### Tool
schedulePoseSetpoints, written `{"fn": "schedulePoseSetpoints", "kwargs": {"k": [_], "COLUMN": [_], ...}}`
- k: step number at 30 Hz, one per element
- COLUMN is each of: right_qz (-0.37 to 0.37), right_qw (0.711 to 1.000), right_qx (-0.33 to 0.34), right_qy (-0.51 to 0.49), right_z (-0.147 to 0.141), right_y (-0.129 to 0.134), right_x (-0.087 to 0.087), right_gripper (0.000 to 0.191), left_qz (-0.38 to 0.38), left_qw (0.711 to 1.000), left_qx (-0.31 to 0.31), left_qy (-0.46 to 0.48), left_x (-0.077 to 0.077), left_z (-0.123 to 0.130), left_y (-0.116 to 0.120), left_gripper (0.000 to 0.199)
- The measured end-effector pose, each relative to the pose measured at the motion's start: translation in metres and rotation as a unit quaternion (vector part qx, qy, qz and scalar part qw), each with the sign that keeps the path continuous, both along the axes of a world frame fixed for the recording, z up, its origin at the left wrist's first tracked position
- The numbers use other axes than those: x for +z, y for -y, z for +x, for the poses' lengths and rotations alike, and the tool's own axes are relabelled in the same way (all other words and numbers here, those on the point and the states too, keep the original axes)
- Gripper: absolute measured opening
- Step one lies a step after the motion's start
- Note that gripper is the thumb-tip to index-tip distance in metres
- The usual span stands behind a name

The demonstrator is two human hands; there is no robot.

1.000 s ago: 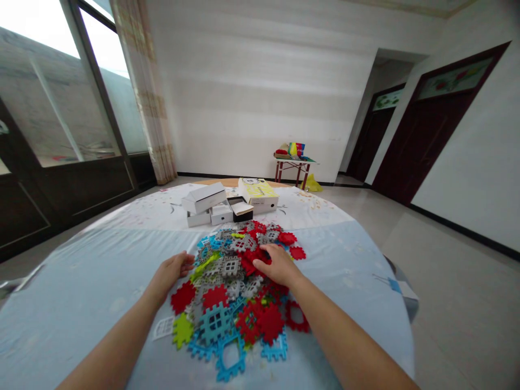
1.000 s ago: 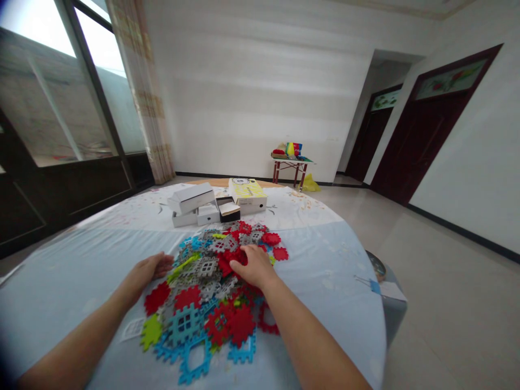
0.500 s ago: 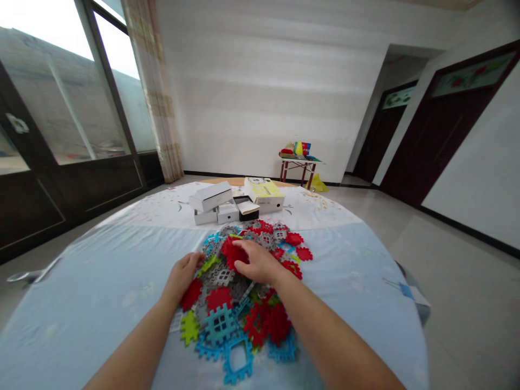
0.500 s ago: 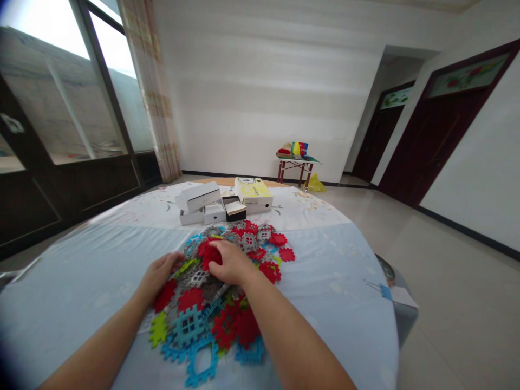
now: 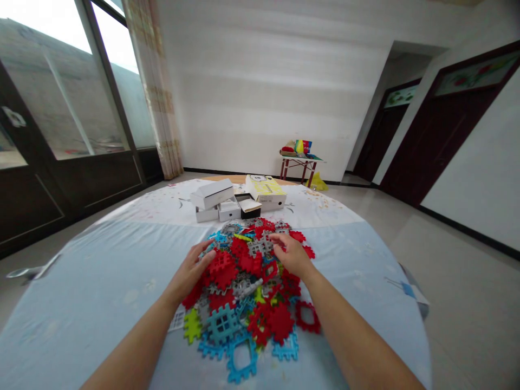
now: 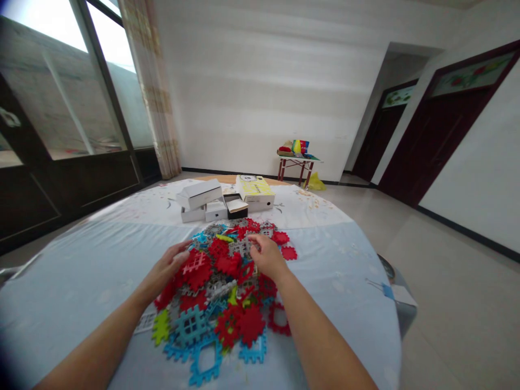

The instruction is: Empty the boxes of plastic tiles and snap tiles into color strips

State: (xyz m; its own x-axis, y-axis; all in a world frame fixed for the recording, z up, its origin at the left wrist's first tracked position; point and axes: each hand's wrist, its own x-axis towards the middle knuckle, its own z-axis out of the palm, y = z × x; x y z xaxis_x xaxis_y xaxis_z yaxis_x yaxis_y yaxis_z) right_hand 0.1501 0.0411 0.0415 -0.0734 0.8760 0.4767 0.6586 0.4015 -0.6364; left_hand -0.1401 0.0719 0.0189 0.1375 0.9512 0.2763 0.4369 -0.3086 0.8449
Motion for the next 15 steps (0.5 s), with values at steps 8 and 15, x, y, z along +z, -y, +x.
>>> {"fn": "schedulePoseSetpoints", "kwargs": {"k": [8,15], "right_qz": [-0.037,-0.007], "right_qw": [0.995,0.996], "right_qx": [-0.089,-0.092], "right_qy": [0.001,0.008], "right_z": [0.045,0.044], "right_y": [-0.008,-0.010], "right_x": [-0.042,-0.045], "right_gripper": [0.030,0.030], "left_qz": [0.016,-0.009], "left_qw": [0.995,0.990], "left_qx": [0.024,0.099], "left_qy": [-0.090,-0.095], "left_x": [0.002,0.002], "left_z": [0.036,0.031], "left_y": [-0.001,-0.014], "left_gripper": [0.058,0.064]}}
